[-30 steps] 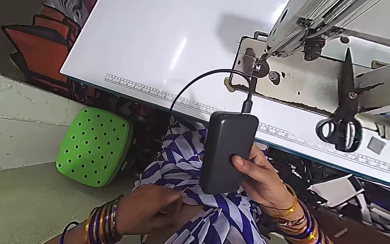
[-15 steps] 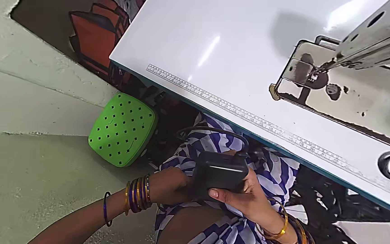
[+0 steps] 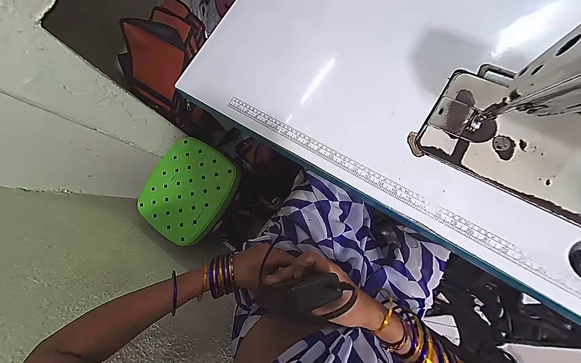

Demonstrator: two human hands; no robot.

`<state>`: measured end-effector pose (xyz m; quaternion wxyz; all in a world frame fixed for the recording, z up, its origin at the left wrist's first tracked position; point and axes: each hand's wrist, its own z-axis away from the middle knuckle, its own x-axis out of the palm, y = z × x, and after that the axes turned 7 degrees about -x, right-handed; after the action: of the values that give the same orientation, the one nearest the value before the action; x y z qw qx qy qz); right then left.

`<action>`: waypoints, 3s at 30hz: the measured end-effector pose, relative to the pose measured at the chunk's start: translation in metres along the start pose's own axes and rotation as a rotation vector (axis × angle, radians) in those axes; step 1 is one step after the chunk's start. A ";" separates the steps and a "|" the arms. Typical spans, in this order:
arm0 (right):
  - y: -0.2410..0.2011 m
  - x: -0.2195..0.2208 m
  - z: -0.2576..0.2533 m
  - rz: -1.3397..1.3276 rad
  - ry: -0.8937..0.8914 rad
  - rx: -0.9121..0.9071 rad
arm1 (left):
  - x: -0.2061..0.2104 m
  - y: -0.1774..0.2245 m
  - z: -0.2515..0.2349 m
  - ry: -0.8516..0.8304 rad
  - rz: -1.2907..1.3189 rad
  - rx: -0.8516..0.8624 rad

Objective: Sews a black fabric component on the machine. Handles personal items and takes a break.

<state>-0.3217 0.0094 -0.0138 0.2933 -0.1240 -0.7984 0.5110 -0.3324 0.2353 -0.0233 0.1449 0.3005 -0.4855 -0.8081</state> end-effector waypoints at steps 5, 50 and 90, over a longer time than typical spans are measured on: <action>-0.001 -0.006 0.017 0.240 0.000 -0.038 | -0.008 0.000 0.003 -0.061 0.122 -0.041; -0.121 -0.033 0.060 0.791 0.548 0.058 | -0.023 0.053 -0.032 0.472 0.613 0.048; -0.121 0.015 0.196 0.268 1.329 -0.319 | 0.040 0.115 -0.156 -0.526 -0.263 0.451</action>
<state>-0.4376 -0.1828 0.0390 0.6325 -0.5496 -0.4927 0.2347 -0.2725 0.0496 0.0091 -0.1600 0.1667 -0.6291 -0.7422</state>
